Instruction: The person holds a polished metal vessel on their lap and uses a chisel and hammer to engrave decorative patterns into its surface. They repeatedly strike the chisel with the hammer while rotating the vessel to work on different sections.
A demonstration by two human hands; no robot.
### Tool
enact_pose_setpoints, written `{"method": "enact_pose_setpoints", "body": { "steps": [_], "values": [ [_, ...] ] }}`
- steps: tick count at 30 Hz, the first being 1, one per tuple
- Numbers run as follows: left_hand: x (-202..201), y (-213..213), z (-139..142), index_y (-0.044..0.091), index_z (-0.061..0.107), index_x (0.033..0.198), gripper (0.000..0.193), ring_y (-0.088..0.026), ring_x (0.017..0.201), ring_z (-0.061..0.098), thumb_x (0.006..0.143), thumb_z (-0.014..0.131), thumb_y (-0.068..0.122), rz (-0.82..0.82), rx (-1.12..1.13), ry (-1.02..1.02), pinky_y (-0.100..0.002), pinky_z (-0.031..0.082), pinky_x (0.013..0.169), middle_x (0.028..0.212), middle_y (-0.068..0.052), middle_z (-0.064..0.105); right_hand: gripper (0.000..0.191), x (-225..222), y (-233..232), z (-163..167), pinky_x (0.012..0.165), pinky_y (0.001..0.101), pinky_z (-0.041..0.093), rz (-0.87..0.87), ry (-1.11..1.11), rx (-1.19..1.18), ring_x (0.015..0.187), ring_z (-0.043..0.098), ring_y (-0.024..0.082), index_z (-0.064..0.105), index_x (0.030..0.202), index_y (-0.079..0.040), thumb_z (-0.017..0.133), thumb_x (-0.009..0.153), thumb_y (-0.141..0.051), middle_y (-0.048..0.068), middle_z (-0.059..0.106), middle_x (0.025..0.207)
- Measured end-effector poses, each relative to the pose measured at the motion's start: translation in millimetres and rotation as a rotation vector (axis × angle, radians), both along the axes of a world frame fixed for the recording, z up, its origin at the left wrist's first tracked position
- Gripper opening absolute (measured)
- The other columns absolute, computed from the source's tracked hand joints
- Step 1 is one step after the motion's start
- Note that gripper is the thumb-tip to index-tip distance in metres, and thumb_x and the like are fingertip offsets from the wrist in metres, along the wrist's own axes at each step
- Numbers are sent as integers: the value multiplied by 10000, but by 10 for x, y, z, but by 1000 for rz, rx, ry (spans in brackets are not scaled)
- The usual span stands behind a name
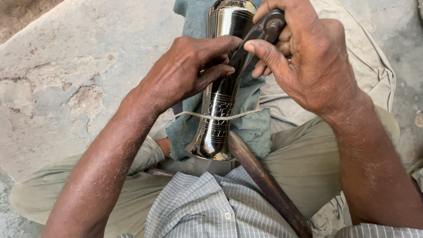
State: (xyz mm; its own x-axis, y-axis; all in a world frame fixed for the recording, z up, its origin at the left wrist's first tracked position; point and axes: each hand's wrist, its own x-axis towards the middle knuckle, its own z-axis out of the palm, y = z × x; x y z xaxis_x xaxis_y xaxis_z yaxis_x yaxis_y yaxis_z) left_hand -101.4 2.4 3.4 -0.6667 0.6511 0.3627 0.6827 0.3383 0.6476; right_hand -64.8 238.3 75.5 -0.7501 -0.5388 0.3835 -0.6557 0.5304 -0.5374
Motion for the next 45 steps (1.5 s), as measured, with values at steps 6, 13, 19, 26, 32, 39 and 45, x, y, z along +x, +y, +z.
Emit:
{"method": "enact_pose_setpoints", "body": {
  "steps": [6, 13, 19, 26, 32, 39, 45],
  "values": [
    [-11, 11, 22, 170, 656, 1290, 319, -207, 833, 782, 979, 708, 117, -86, 20, -13, -371, 657, 749, 985, -55, 790, 402, 448, -132, -3, 374, 219, 497, -329, -85, 24, 528, 679, 170, 449, 1362, 61, 655, 1092, -154, 127, 716, 772],
    [1, -9, 58, 104, 658, 1250, 322, -288, 848, 751, 937, 734, 85, -97, -21, 42, -435, 607, 766, 1023, -83, 773, 754, 1834, -150, -894, 839, 541, 586, -336, -692, 769, 999, 697, 373, 436, 1474, -40, 698, 906, -461, 198, 667, 1220],
    [-83, -3, 3, 115, 654, 1220, 271, -242, 833, 764, 958, 724, 128, -117, -11, -7, -436, 628, 741, 985, -73, 775, 809, 2201, 527, -827, 1009, 606, 478, -309, -738, 192, 1278, 576, 430, 309, 1636, -63, 704, 938, -166, 287, 561, 1465],
    [-129, -45, -113, 120, 648, 1257, 308, -247, 818, 773, 969, 741, 177, -82, 56, -32, -434, 624, 689, 936, -103, 780, 882, 1430, 941, 183, 665, 360, 629, -533, -545, 164, 753, 695, 279, 315, 1528, 24, 821, 809, -48, 190, 619, 908],
    [-132, -46, -114, 111, 649, 1251, 301, -246, 847, 776, 967, 734, 163, -99, 99, -31, -428, 619, 712, 966, -92, 781, 1036, 877, 524, 516, 760, 388, 643, -272, -2, 470, 935, 732, 322, 165, 1630, 41, 794, 810, -21, 271, 671, 1056],
    [-93, -25, -107, 84, 652, 1236, 303, -286, 870, 743, 949, 733, 143, -123, 77, 71, -475, 581, 764, 990, -81, 755, 1001, 1023, 470, 515, 794, 418, 644, -437, -201, 586, 900, 721, 275, 331, 1548, 97, 854, 740, -180, 239, 683, 1060],
    [-102, 18, -51, 102, 667, 1193, 264, -257, 805, 745, 936, 718, 135, -122, 102, 30, -460, 591, 726, 947, -67, 760, 961, 1434, 287, -101, 847, 373, 683, -598, -981, 391, 943, 753, 218, 400, 1508, -36, 920, 734, -263, 133, 749, 1039]
  ]
}}
